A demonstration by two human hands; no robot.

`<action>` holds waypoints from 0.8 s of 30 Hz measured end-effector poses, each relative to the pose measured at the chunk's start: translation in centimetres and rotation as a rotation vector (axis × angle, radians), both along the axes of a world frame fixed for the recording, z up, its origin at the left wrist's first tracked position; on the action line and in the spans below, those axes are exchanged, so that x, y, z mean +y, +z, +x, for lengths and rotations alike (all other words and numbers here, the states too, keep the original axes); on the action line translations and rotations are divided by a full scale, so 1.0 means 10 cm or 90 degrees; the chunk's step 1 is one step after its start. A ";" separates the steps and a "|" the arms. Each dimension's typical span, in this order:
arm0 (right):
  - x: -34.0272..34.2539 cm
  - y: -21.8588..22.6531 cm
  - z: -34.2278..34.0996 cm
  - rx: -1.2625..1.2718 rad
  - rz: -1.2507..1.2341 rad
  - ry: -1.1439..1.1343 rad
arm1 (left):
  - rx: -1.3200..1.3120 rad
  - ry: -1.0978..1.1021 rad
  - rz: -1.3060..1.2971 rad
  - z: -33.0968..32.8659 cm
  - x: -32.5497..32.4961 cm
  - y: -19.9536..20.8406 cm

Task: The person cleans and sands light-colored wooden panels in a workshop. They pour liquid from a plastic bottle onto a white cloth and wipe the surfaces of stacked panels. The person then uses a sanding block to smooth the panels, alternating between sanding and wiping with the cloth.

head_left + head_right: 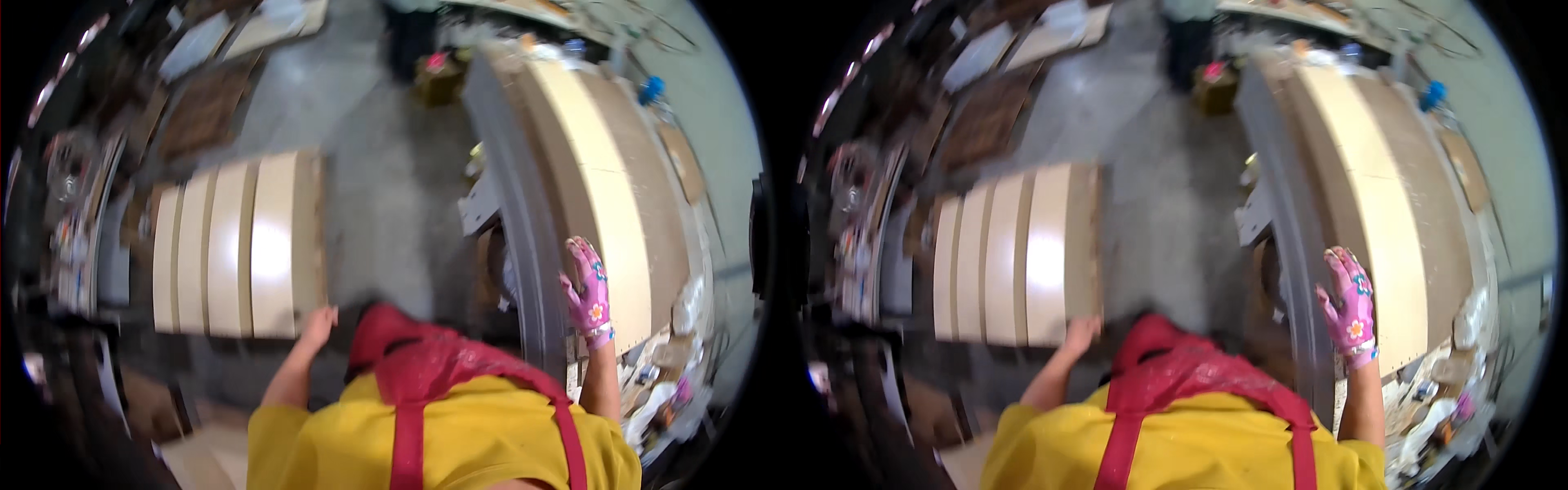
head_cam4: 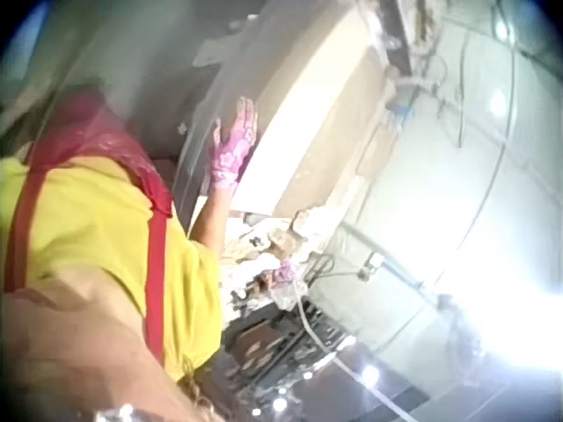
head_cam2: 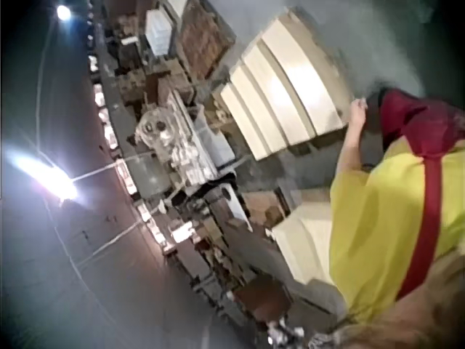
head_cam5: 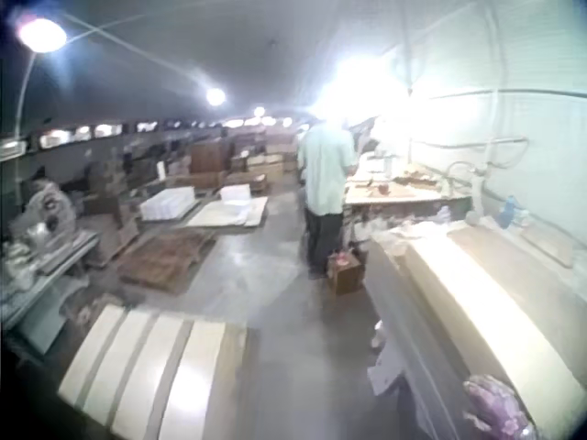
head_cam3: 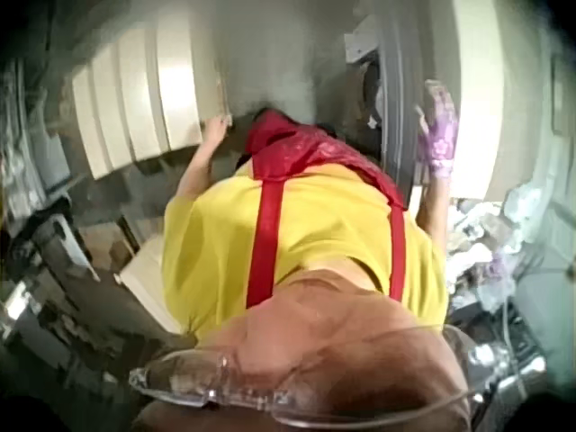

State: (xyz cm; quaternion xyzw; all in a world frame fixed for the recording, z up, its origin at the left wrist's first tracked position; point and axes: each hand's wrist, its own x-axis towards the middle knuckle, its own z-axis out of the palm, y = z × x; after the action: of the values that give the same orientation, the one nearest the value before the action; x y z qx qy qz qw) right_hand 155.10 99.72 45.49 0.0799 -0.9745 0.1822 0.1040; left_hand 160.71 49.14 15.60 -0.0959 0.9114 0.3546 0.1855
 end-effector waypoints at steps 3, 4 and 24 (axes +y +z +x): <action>-0.26 -0.37 -0.32 -0.128 0.004 0.183 | 0.072 0.165 0.054 0.24 -0.13 0.13; -0.39 -0.45 -0.47 -0.169 0.015 0.220 | 0.034 0.236 0.081 0.39 -0.17 0.09; -2.37 -2.98 -3.15 -0.748 0.126 0.281 | 0.026 0.680 0.157 1.22 -2.73 -0.98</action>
State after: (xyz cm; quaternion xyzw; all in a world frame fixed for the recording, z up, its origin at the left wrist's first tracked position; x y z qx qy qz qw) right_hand 123.59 76.06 15.69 0.1747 -0.8419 0.1221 -0.4958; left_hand 172.92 21.85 5.79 -0.5160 0.6911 0.5052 -0.0282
